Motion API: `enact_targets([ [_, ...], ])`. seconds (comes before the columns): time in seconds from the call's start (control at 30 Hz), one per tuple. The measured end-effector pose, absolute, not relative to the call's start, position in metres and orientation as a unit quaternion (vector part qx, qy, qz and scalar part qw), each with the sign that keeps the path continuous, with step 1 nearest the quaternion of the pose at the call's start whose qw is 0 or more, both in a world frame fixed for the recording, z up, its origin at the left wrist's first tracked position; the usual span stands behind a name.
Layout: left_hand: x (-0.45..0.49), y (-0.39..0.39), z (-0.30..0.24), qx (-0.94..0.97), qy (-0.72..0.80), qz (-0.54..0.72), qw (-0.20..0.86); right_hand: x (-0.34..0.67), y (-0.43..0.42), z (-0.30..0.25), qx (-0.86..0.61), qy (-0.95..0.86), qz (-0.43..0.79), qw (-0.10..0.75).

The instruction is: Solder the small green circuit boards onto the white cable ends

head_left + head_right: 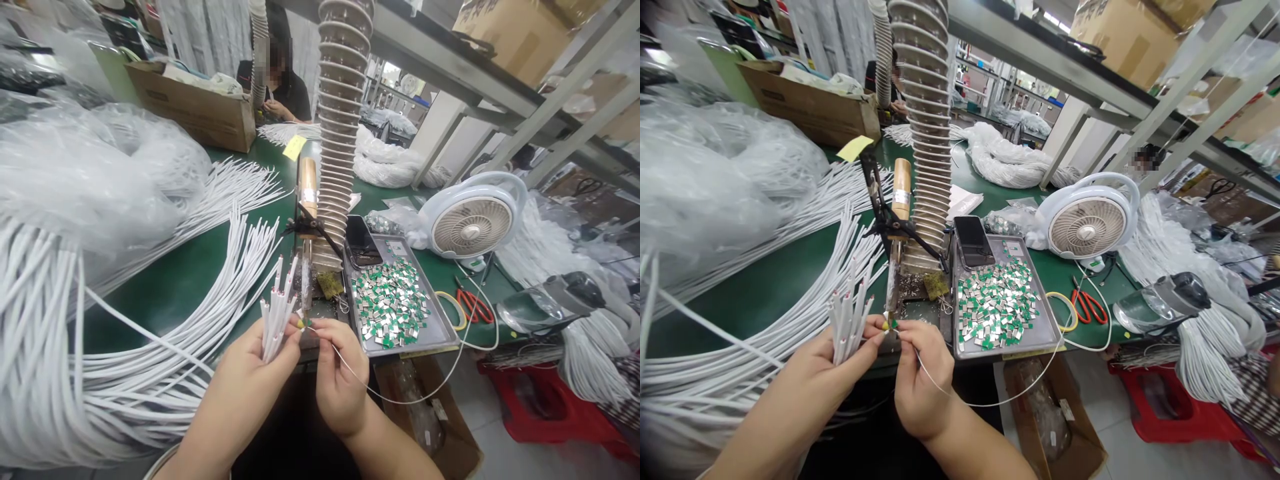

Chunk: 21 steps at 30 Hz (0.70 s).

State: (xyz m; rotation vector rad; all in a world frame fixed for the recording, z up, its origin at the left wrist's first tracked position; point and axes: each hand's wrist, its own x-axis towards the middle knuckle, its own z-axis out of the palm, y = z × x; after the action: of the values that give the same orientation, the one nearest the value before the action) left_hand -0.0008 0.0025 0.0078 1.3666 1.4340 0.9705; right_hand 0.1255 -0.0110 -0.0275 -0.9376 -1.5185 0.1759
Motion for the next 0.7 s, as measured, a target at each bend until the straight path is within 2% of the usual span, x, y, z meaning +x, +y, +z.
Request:
enact_targets([
  [0.7,-0.0016,0.001,0.0032,0.557,0.579,0.393,0.446,0.1248,-0.013,-0.0236,-0.405,-0.664,0.088,0.623],
])
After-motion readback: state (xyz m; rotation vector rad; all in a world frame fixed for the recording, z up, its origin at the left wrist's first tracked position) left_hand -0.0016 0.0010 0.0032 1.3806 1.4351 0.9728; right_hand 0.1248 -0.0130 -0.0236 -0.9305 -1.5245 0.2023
